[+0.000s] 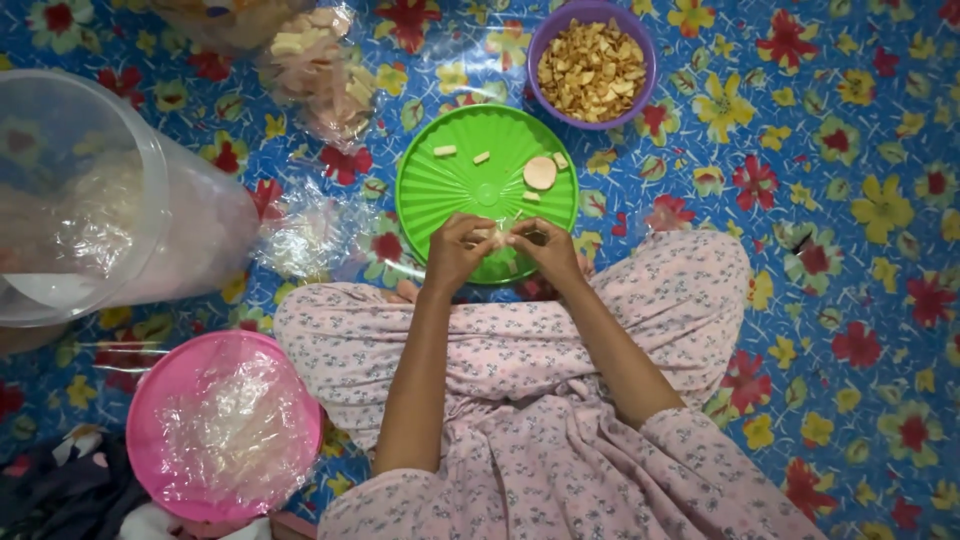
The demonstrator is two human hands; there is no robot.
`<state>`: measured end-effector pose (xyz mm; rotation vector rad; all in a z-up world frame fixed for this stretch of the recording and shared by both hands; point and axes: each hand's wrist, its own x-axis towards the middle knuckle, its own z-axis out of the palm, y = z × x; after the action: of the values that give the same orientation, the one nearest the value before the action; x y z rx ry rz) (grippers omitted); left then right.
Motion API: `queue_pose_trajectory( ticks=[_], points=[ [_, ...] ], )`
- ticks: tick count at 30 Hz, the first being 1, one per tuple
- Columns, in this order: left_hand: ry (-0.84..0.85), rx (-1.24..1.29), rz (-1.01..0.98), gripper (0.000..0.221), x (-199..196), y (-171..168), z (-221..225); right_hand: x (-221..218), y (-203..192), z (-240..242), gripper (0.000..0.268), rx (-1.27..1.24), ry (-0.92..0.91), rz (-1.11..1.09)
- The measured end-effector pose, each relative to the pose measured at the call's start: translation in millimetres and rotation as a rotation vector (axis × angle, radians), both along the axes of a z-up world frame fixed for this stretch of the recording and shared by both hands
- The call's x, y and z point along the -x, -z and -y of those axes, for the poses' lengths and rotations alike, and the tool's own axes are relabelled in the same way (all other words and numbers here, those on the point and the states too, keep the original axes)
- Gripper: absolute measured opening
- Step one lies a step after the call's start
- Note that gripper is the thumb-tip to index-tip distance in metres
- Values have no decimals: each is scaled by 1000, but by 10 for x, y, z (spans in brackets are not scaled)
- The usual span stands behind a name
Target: A person sitting on the floor picks up small food items from a container and carefully arranges them on a green plate.
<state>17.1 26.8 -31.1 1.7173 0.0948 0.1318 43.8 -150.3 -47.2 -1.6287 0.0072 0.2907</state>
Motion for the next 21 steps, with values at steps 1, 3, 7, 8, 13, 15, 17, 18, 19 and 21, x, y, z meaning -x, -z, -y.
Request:
queue_pose_trajectory(
  ticks=[1, 3, 7, 8, 13, 15, 17, 18, 19, 21],
  points=[
    [-1, 0, 1, 32, 1, 21, -4, -1, -35, 3, 22, 0, -1, 1],
    [-1, -33, 11, 31, 2, 66, -6, -3, -100, 16, 19, 18, -39, -48],
    [7, -41, 8, 33, 0, -23, 4, -9, -113, -20, 21, -40, -39, -102],
    [22, -44, -2, 34, 8, -53, 16, -14, -80, -8, 24, -15, -33, -113],
    [71, -68, -20, 37, 1, -133, 27, -14, -107, 8, 31, -3, 7, -294],
    [87, -75, -15, 36, -10, -130, 27, 0, -89, -9, 26, -63, 49, -317],
    [82, -85, -20, 37, -11, -139, 19, -29, -98, -7, 22, -63, 42, -301],
    [77, -97, -22, 38, -15, -146, 10, -47, -103, -11, 18, -64, 36, -281],
    [77, -97, -25, 38, -27, -137, 1, -72, -31, -16, 18, -64, 35, -285],
    [67, -88, -40, 38, -46, -116, -9, -112, 117, -18, 15, -82, 52, -194]
  ],
)
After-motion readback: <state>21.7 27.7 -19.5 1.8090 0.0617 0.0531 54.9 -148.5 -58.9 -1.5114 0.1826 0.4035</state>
